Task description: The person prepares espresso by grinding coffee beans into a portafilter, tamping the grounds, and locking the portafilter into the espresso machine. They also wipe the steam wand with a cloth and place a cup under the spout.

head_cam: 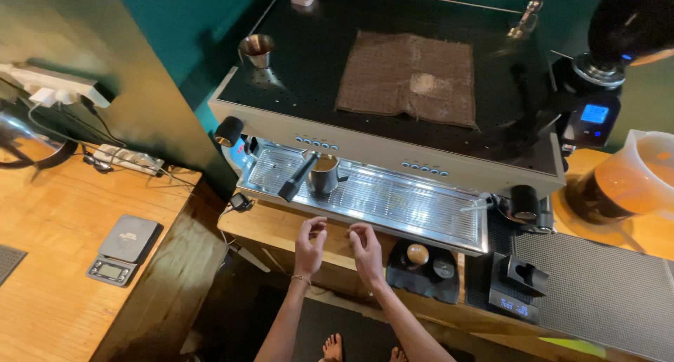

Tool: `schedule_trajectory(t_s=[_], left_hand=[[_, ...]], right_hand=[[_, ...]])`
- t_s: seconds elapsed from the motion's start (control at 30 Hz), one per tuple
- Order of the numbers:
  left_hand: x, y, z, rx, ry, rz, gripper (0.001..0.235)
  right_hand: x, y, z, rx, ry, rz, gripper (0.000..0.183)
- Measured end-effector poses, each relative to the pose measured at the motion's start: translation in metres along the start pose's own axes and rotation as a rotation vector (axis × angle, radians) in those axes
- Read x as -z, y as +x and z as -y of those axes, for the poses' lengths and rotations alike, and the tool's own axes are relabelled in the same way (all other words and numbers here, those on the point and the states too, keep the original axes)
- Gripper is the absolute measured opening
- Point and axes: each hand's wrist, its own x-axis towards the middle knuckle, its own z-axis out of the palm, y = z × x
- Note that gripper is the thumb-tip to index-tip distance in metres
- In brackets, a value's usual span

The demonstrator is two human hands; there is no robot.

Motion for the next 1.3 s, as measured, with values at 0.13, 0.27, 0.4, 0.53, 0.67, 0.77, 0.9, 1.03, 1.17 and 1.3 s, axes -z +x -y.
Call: schedule_trajectory(t_s=[0.13, 0.27, 0.4, 0.53, 0.67, 0.77, 0.9, 1.03, 1.17, 1.3], left_hand=[[0.015, 0.05, 0.017, -0.052, -0.009, -0.046, 0.044], [0.025, 0.08, -0.03, 0.101, 0.008, -0.056, 0.074], [0.025, 0.095, -0.071, 0.035, 0.016, 0.039, 0.089], [0.022, 0.115, -0.077, 0.073, 0.032, 0.094, 0.093], [0.016, 0.127, -0.067, 0.113, 0.055, 0.144, 0.094], [0.017, 0.132, -0.062, 0.103, 0.058, 0.149, 0.095], [0.018, 0.133, -0.064, 0.117, 0.05, 0.153, 0.095], [0.019, 0.126, -0.073, 0.153, 0.087, 0.178, 0.095], [-0.005, 0.124, -0.008, 0.203, 0.098, 0.144, 0.082], [-0.022, 0.094, -0.072, 0.079, 0.041, 0.181, 0.09]], right_hand=[[-0.031, 0.033, 0.033, 0.039, 0.028, -0.035, 0.021], [-0.047, 0.064, 0.05, 0.066, 0.004, -0.095, 0.058], [-0.05, 0.08, 0.079, 0.05, 0.028, -0.064, 0.064], [-0.055, 0.1, 0.081, 0.067, 0.087, -0.016, 0.059], [-0.049, 0.12, 0.058, -0.023, 0.014, -0.006, 0.047], [-0.048, 0.127, 0.052, -0.005, -0.002, 0.004, 0.041], [-0.046, 0.132, 0.049, -0.004, 0.008, 0.008, 0.035], [-0.033, 0.131, 0.051, -0.015, -0.017, 0.016, 0.038], [-0.014, 0.123, 0.055, -0.064, -0.032, -0.012, 0.043], [0.009, 0.113, 0.058, -0.06, 0.009, -0.08, 0.044]])
